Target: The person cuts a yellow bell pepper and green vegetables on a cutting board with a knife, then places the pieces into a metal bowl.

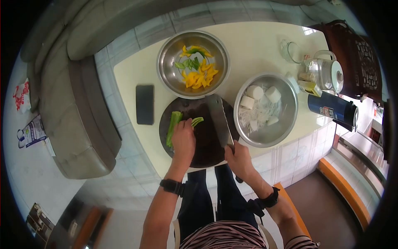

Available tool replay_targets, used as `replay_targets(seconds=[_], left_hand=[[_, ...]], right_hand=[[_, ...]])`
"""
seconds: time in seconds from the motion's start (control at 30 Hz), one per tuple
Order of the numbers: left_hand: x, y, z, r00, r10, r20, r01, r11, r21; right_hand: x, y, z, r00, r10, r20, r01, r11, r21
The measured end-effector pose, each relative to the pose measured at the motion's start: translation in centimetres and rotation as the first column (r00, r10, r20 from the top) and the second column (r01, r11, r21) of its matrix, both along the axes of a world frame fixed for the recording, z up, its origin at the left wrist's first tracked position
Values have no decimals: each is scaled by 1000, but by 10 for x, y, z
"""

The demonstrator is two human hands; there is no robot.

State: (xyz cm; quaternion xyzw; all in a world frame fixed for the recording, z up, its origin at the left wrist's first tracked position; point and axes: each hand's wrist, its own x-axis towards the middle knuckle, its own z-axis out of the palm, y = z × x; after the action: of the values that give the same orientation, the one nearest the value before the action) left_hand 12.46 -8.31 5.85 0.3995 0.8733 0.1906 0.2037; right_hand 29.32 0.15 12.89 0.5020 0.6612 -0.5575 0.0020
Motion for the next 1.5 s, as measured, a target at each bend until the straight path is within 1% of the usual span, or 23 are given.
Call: replay_targets(seconds=[0.07, 0.1, 0.13, 0.17, 0.23, 0.27, 0.33, 0.37, 0.5, 0.57, 0.6, 0.67, 0.7, 0.77, 0.8, 0.87, 1.0, 1.07, 1.23, 1.3, 1.4, 1.47, 1.5], left_hand=[[3, 3, -8, 1000, 4, -12, -4, 1000, -27], [7, 2, -12, 993, 69, 94, -69, 998, -3], [11, 1, -16, 971, 129, 200, -134, 991, 14], [17, 0, -19, 972, 121, 201, -126, 992, 13], [32, -1, -19, 956, 181, 229, -201, 977, 69], [39, -2, -20, 957, 173, 233, -193, 979, 65], [50, 0, -21, 905, 280, 322, -324, 942, 90], [55, 1, -22, 871, 329, 365, -387, 917, 98], [63, 6, -22, 888, 330, 320, -389, 910, 143], [62, 5, -25, 952, 226, 205, -263, 948, 179], [63, 5, -28, 953, 223, 206, -260, 949, 177], [66, 5, -34, 903, 304, 305, -373, 906, 200], [69, 5, -35, 902, 303, 307, -371, 908, 194], [74, 7, -38, 769, 375, 518, -552, 798, 242], [75, 8, -34, 768, 374, 520, -550, 801, 237], [72, 9, -26, 761, 428, 489, -542, 832, 115], [68, 9, -24, 761, 419, 495, -538, 834, 122], [65, 9, -25, 745, 455, 488, -530, 848, 18], [65, 9, -23, 793, 420, 442, -503, 860, 85], [66, 9, -21, 803, 414, 428, -494, 865, 88], [68, -4, -17, 824, 384, 416, -438, 898, 37], [60, -17, -28, 942, 244, 229, -263, 963, 56], [54, -19, -22, 942, 249, 225, -266, 963, 48]], right_hand=[[16, -11, -4, 1000, 14, 26, -13, 999, -35], [23, -17, -4, 998, 23, 53, -19, 997, -72], [28, -22, -3, 997, 50, 52, -49, 999, -20], [33, -26, -5, 998, 42, 53, -40, 999, -21], [42, -36, -14, 995, 93, 24, -96, 982, 162], [46, -40, -18, 996, 85, 28, -88, 984, 158], [50, -43, -26, 986, 149, 77, -164, 949, 269], [52, -44, -28, 987, 142, 79, -158, 951, 267], [53, -48, -37, 966, 239, 97, -258, 899, 354], [55, -51, -42, 954, 272, 129, -301, 883, 359], [55, -52, -45, 946, 289, 144, -322, 874, 363], [55, -54, -49, 940, 301, 162, -340, 867, 363], [53, -55, -48, 934, 304, 186, -354, 851, 388], [50, -55, -50, 929, 304, 211, -366, 835, 411], [50, -55, -51, 936, 287, 201, -346, 850, 397], [51, -56, -53, 944, 269, 192, -324, 866, 382], [52, -53, -54, 925, 312, 217, -374, 847, 377], [51, -49, -55, 915, 333, 229, -399, 833, 383], [39, -47, -62, 874, 369, 316, -455, 849, 268], [23, -41, -70, 880, 363, 307, -449, 847, 284], [4, -35, -75, 891, 354, 285, -436, 842, 316], [-2, -29, -79, 900, 347, 264, -425, 833, 355], [9, -35, -80, 909, 326, 260, -402, 852, 335]])
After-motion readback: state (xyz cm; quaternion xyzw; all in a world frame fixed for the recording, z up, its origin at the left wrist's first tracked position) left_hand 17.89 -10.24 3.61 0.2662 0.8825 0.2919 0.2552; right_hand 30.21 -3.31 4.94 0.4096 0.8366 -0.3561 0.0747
